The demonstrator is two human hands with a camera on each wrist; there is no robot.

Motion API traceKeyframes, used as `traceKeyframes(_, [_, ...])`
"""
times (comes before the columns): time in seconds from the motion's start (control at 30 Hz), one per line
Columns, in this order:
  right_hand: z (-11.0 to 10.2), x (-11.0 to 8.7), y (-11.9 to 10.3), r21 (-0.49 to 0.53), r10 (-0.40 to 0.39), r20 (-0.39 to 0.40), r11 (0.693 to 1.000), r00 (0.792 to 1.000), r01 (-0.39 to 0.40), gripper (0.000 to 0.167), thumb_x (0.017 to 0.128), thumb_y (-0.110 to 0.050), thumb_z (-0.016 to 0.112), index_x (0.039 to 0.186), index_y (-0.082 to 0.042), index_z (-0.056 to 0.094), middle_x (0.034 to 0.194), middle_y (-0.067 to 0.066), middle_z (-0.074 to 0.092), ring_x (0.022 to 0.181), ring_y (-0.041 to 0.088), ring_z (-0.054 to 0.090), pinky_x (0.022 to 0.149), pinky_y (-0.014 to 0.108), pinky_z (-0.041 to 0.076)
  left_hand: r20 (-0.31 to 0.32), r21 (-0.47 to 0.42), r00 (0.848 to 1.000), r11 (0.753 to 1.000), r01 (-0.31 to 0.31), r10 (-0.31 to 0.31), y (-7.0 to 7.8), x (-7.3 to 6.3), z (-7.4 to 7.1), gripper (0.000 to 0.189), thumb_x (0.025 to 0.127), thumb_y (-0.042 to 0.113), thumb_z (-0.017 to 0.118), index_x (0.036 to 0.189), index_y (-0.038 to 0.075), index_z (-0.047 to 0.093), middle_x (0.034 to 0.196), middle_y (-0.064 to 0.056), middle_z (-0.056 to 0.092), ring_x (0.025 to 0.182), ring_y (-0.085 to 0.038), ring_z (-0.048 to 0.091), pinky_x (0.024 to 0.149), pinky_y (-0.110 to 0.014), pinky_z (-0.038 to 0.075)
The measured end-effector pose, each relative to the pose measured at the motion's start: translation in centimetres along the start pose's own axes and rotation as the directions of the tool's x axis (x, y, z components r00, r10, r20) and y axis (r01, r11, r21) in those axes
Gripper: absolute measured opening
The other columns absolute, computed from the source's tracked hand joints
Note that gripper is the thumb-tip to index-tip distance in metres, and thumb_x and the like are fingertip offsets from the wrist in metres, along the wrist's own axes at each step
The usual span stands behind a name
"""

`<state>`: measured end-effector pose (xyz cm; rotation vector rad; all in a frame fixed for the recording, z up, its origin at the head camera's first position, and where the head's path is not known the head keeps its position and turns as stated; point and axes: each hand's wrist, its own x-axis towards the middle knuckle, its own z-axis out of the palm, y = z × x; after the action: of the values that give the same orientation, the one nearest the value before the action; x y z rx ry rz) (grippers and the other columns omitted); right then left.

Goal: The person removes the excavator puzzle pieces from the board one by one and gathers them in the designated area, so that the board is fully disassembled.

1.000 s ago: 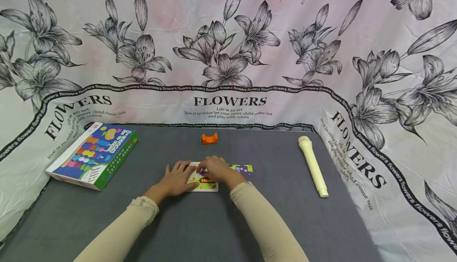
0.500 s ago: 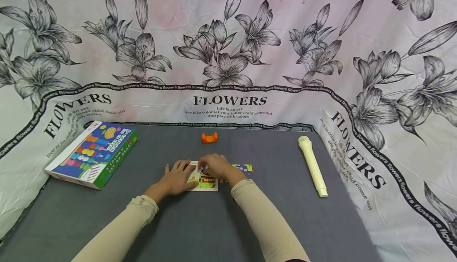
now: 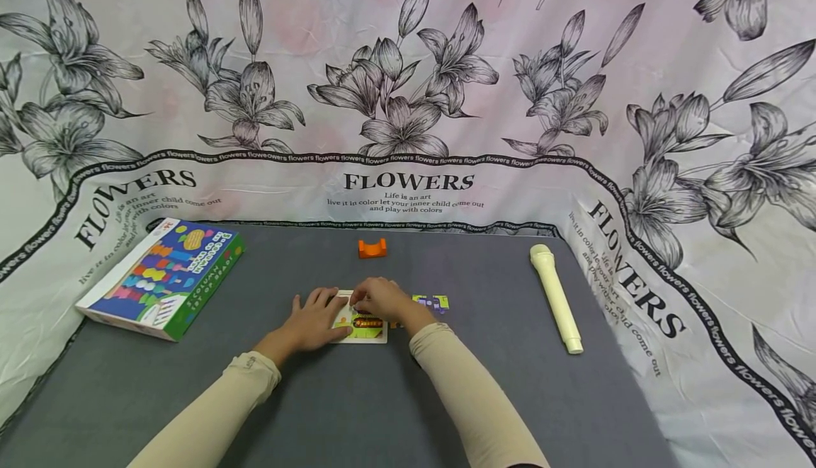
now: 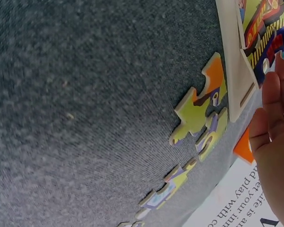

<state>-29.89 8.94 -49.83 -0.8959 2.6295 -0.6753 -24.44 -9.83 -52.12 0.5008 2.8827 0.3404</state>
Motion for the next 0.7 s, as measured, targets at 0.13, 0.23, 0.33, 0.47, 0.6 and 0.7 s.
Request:
traceKeyframes(0.13, [0.04,0.04,-0.1,0.035,0.014,0.008,0.999,1.0,-0.014,0.012,0.097,-0.018,0.061,0.102,-0.016,0.072,0.099,-0.002,0.07,0.087,0.012,0.061,0.087,0.037,0.048,-0.01,-0.013,1.0,1.0,-0.009,0.009,-0.01,-0.08,-0.15,0.064,0.092,0.055,0.056,0.144,0.019,0.045,0.153,-0.011,0.032,0.142,-0.034,0.024,0.104,-0.075,0.015])
traceKeyframes(0.23, [-0.03,-0.01,-0.2,0.048,0.014,0.012,0.999,1.0,-0.015,0.013,0.097,-0.017,0.06,0.102,-0.015,0.071,0.098,-0.002,0.071,0.084,0.011,0.061,0.084,0.035,0.048,-0.012,-0.022,1.0,1.0,-0.013,0.013,0.04,-0.14,-0.35,0.063,0.092,0.055,0.056,0.143,0.019,0.045,0.153,-0.011,0.032,0.142,-0.034,0.024,0.104,-0.075,0.015])
traceKeyframes(0.33, [-0.08,-0.02,-0.13,0.073,0.012,0.017,0.997,1.0,-0.013,0.014,0.098,-0.016,0.059,0.103,-0.014,0.071,0.098,-0.002,0.071,0.085,0.011,0.061,0.084,0.034,0.048,-0.006,-0.026,1.0,1.0,-0.013,0.013,0.05,-0.18,-0.46,0.063,0.093,0.054,0.056,0.144,0.019,0.045,0.153,-0.011,0.032,0.143,-0.034,0.023,0.105,-0.074,0.015])
traceKeyframes(0.47, [-0.15,0.03,0.14,0.155,0.004,0.023,0.988,1.0,-0.007,0.014,0.098,-0.013,0.059,0.104,-0.011,0.071,0.098,0.0,0.07,0.086,0.01,0.06,0.083,0.032,0.049,0.0,-0.029,1.0,1.0,-0.012,0.012,0.03,-0.22,-0.48,0.063,0.093,0.054,0.055,0.144,0.02,0.045,0.154,-0.011,0.031,0.143,-0.034,0.023,0.105,-0.074,0.015])
traceKeyframes(0.6, [-0.13,0.08,0.36,0.257,-0.005,0.035,0.966,0.999,-0.005,0.014,0.098,-0.01,0.057,0.104,-0.007,0.07,0.095,0.002,0.068,0.081,0.011,0.058,0.076,0.028,0.049,0.006,-0.03,1.0,1.0,-0.008,0.008,0.08,-0.27,-0.54,0.063,0.093,0.054,0.055,0.144,0.02,0.044,0.154,-0.01,0.031,0.144,-0.034,0.022,0.105,-0.074,0.014])
traceKeyframes(0.7, [-0.01,0.14,0.55,0.323,-0.012,0.039,0.946,0.999,-0.001,0.015,0.098,-0.009,0.056,0.105,-0.005,0.069,0.092,0.004,0.067,0.077,0.014,0.058,0.07,0.026,0.049,0.006,-0.033,1.0,0.999,-0.007,0.007,0.09,-0.29,-0.54,0.062,0.093,0.054,0.055,0.144,0.02,0.044,0.154,-0.011,0.031,0.144,-0.034,0.022,0.105,-0.074,0.014])
